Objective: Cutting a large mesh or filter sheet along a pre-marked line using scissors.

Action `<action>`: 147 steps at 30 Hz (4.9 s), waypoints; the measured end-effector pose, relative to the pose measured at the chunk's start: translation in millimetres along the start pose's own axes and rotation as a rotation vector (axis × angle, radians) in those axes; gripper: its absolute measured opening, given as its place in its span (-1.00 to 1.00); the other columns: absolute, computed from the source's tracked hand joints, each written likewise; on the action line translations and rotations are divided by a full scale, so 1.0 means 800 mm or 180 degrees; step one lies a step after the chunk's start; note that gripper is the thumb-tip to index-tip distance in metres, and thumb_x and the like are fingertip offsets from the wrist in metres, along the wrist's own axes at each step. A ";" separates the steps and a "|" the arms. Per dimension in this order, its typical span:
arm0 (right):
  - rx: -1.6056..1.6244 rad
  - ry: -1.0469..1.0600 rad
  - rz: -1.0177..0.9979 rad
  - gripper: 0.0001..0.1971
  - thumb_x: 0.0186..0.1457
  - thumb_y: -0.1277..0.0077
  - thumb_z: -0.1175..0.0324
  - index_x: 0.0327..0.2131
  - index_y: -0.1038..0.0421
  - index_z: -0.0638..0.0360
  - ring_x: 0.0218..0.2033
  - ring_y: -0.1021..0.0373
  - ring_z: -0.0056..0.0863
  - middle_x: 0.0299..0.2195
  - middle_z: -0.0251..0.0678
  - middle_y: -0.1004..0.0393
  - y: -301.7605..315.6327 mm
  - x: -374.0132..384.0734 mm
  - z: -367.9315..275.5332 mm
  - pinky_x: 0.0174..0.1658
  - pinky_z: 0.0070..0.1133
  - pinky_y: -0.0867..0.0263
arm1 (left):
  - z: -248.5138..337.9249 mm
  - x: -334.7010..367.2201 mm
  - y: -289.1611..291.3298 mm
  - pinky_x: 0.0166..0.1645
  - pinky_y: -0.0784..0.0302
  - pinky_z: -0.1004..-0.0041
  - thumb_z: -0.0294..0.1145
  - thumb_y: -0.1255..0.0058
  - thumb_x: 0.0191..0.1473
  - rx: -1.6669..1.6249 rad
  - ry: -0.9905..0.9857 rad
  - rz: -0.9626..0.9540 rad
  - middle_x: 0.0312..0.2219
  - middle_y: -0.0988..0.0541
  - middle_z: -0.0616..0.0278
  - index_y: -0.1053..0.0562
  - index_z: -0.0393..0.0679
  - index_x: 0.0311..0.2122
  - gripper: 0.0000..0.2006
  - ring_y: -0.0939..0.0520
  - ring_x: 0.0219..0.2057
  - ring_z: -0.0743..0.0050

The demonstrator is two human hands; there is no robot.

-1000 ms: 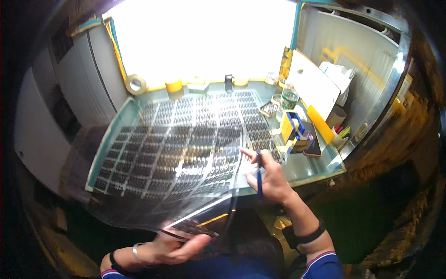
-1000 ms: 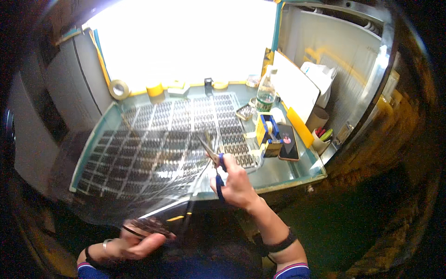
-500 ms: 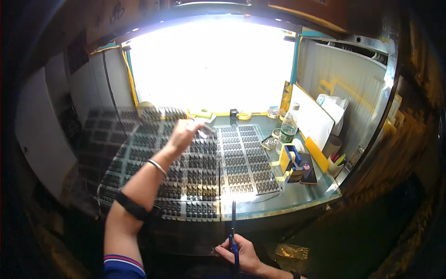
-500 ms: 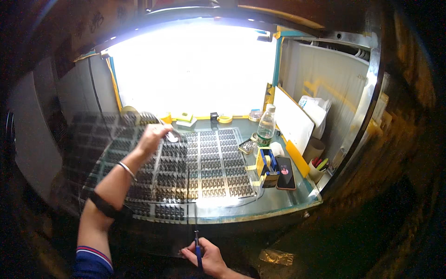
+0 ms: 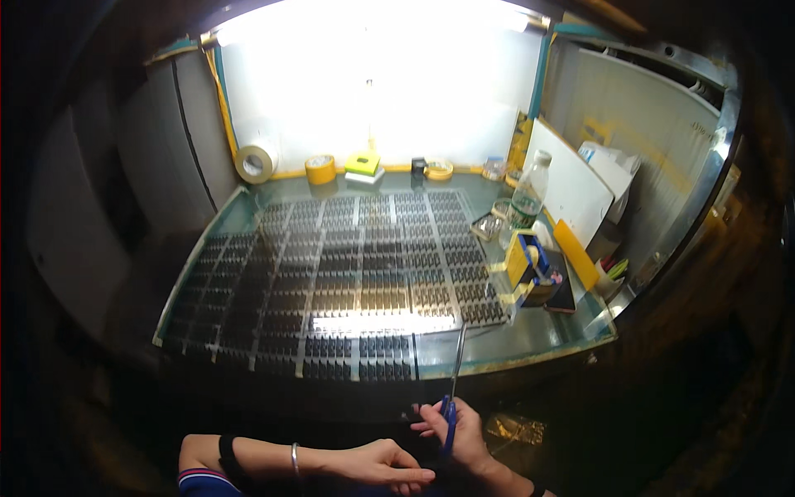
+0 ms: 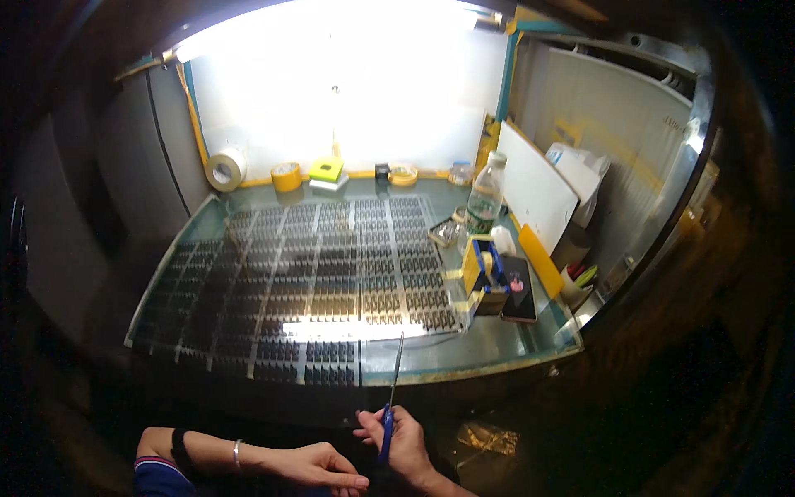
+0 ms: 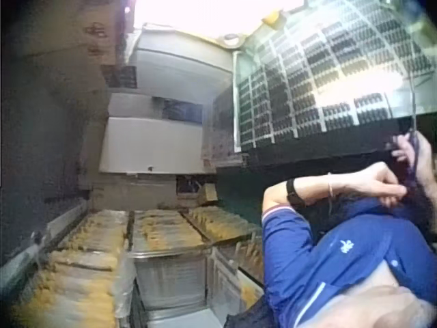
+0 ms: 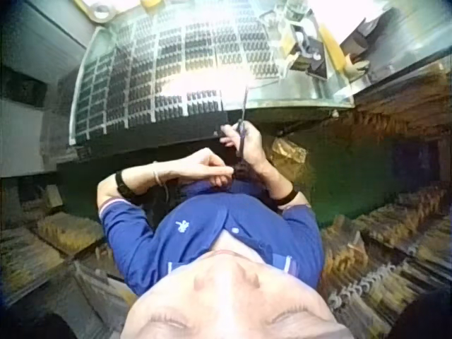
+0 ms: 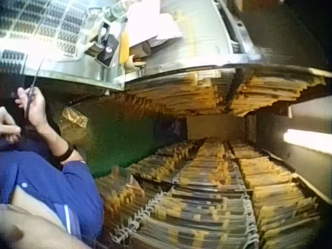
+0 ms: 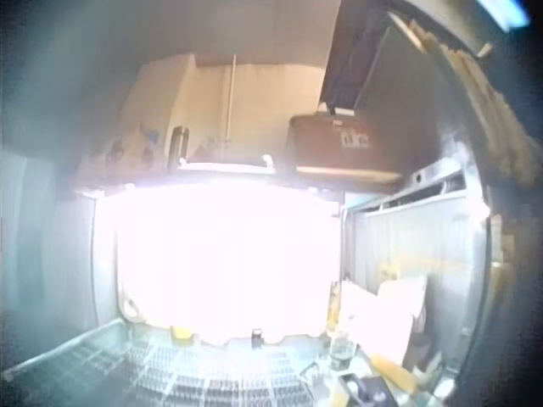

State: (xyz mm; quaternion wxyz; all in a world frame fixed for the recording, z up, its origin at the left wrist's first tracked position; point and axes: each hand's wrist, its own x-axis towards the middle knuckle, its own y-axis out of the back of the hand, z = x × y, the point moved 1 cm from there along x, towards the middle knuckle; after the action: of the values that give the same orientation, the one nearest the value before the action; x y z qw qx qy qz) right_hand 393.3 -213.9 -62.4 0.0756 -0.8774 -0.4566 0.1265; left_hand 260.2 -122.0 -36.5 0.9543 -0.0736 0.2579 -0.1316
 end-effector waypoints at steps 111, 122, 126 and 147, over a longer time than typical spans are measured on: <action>-0.1035 -0.1905 -0.0644 -0.70 0.01 -0.02 0.14 -0.52 -0.37 0.22 -0.68 -0.28 -0.75 -0.69 -0.45 -0.33 0.081 -0.095 0.019 -0.62 -0.75 -0.22 | -0.028 0.039 0.012 -0.60 -0.42 0.60 -0.33 -0.04 -0.02 -0.2312 -0.1102 0.2062 -0.51 -0.50 0.17 -0.45 -0.28 -0.33 -0.78 -0.49 -0.64 0.56; -0.0478 -0.1728 -0.1351 -0.77 0.06 0.05 0.25 -0.46 -0.35 0.26 -0.60 -0.31 -0.72 -0.62 -0.42 -0.33 0.088 -0.078 0.009 -0.58 -0.76 -0.24 | -0.020 0.038 0.016 -0.68 -0.31 0.66 -0.33 -0.05 -0.03 -0.2693 -0.1053 0.2268 -0.64 -0.49 0.27 -0.44 -0.16 -0.48 -0.86 -0.46 -0.71 0.63; -0.0265 -0.1792 -0.1447 -0.75 0.04 0.06 0.25 -0.44 -0.33 0.30 -0.60 -0.32 -0.69 -0.62 -0.40 -0.33 0.088 -0.072 0.008 -0.58 -0.75 -0.25 | -0.014 0.037 0.013 -0.71 -0.25 0.65 -0.37 -0.04 -0.04 -0.2563 -0.1074 0.2387 -0.67 -0.47 0.29 -0.43 -0.17 -0.52 -0.87 -0.42 -0.74 0.63; 0.0398 -0.1813 -0.1209 -0.61 0.03 0.12 0.14 -0.50 -0.32 0.40 -0.70 -0.27 -0.56 -0.68 -0.28 -0.29 0.085 -0.085 0.016 -0.69 -0.70 -0.15 | -0.007 0.042 0.009 -0.71 -0.26 0.71 -0.33 -0.12 -0.08 -0.2506 -0.1209 0.2249 -0.68 -0.46 0.34 -0.43 -0.18 -0.57 -0.83 -0.43 -0.72 0.70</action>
State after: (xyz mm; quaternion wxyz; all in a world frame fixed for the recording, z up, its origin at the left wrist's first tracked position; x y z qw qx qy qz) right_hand 405.7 -308.3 -81.1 0.0209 -0.6999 -0.6058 0.3777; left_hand 286.4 -125.2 -58.8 0.8706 -0.3557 0.1202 0.3178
